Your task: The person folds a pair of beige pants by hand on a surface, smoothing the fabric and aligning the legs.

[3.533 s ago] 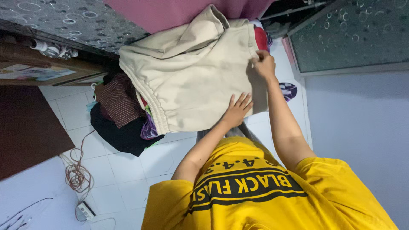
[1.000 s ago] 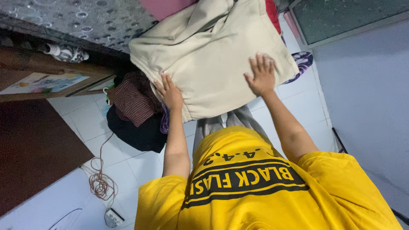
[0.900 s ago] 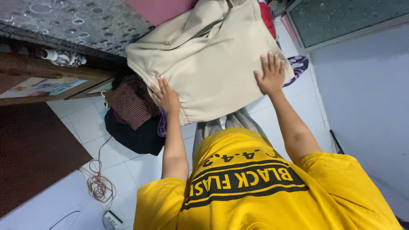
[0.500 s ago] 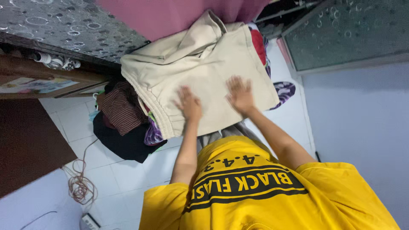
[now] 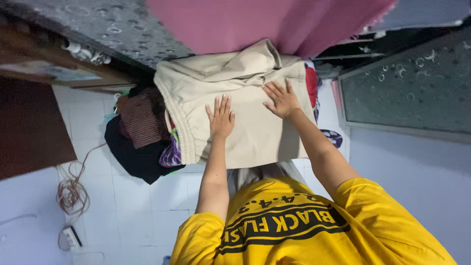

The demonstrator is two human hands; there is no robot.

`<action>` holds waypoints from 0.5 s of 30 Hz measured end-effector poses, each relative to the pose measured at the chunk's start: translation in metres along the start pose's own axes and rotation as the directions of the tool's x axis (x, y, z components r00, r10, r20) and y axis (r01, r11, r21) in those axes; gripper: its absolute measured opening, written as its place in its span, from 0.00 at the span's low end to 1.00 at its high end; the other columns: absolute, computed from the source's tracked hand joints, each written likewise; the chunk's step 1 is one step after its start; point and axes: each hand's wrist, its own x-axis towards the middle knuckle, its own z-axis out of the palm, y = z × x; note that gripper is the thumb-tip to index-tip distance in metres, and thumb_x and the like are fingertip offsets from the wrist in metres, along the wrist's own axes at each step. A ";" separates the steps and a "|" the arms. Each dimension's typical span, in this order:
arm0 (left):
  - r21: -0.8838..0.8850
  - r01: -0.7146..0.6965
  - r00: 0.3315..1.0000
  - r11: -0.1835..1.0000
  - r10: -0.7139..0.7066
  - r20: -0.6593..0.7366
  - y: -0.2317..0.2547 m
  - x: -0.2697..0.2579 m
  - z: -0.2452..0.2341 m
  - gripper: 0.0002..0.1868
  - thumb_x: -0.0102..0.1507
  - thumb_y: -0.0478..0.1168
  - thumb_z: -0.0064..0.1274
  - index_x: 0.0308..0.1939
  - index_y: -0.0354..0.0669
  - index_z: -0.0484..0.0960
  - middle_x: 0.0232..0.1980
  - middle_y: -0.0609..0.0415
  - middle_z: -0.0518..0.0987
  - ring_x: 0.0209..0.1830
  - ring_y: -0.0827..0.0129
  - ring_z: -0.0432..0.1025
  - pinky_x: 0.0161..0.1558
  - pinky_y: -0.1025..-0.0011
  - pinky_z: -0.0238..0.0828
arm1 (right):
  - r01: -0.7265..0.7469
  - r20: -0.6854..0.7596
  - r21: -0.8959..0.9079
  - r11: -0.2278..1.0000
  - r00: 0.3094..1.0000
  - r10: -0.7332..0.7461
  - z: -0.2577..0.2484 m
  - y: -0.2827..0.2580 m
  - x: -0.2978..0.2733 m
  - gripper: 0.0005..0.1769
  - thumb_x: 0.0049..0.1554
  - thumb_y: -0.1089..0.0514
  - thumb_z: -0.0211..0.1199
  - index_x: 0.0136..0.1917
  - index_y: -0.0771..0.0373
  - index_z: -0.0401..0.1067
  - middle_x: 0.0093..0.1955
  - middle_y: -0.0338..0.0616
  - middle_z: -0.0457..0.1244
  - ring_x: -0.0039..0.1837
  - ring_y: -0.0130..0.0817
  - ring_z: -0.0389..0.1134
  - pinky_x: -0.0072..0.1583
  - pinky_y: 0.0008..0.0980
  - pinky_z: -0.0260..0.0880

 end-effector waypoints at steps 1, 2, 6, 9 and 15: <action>0.014 0.014 1.000 1.000 -0.014 0.016 -0.008 0.001 0.000 0.36 0.70 0.54 0.40 0.81 0.55 0.54 0.85 0.60 0.50 0.84 0.59 0.41 0.76 0.37 0.24 | -0.047 -0.029 -0.009 0.999 0.998 0.047 -0.001 -0.002 0.001 0.42 0.64 0.31 0.40 0.84 0.52 0.47 0.85 0.39 0.43 0.86 0.41 0.37 0.80 0.62 0.20; 0.028 0.028 0.999 0.999 -0.029 0.033 -0.016 0.002 0.001 0.36 0.69 0.54 0.40 0.81 0.55 0.54 0.85 0.60 0.50 0.84 0.59 0.41 0.76 0.37 0.24 | -0.094 -0.059 -0.016 0.995 0.994 0.093 -0.001 -0.005 0.001 0.41 0.65 0.33 0.40 0.84 0.53 0.47 0.85 0.40 0.43 0.86 0.43 0.36 0.79 0.62 0.20; 0.078 0.153 0.988 0.985 -0.155 0.021 -0.061 -0.011 0.001 0.35 0.71 0.55 0.38 0.81 0.56 0.53 0.85 0.59 0.49 0.85 0.59 0.40 0.77 0.37 0.23 | -0.305 -0.140 0.123 0.944 0.937 0.321 0.004 -0.034 0.002 0.39 0.68 0.39 0.38 0.85 0.60 0.44 0.88 0.48 0.39 0.88 0.48 0.31 0.80 0.63 0.19; 0.118 0.237 0.971 0.964 -0.233 -0.045 -0.098 -0.014 0.003 0.35 0.71 0.53 0.37 0.82 0.56 0.52 0.85 0.61 0.48 0.85 0.62 0.39 0.77 0.38 0.23 | -0.501 -0.175 0.229 0.835 0.822 0.542 0.016 -0.070 0.017 0.43 0.68 0.39 0.39 0.84 0.70 0.39 0.87 0.63 0.32 0.87 0.54 0.26 0.78 0.64 0.18; 0.185 0.268 0.963 0.946 -0.271 -0.008 -0.123 -0.024 -0.009 0.37 0.70 0.50 0.38 0.83 0.53 0.50 0.85 0.61 0.47 0.85 0.58 0.37 0.78 0.41 0.24 | -0.501 -0.141 0.248 0.829 0.828 0.543 0.034 -0.146 0.036 0.45 0.69 0.38 0.38 0.84 0.74 0.35 0.87 0.64 0.29 0.87 0.55 0.24 0.80 0.63 0.18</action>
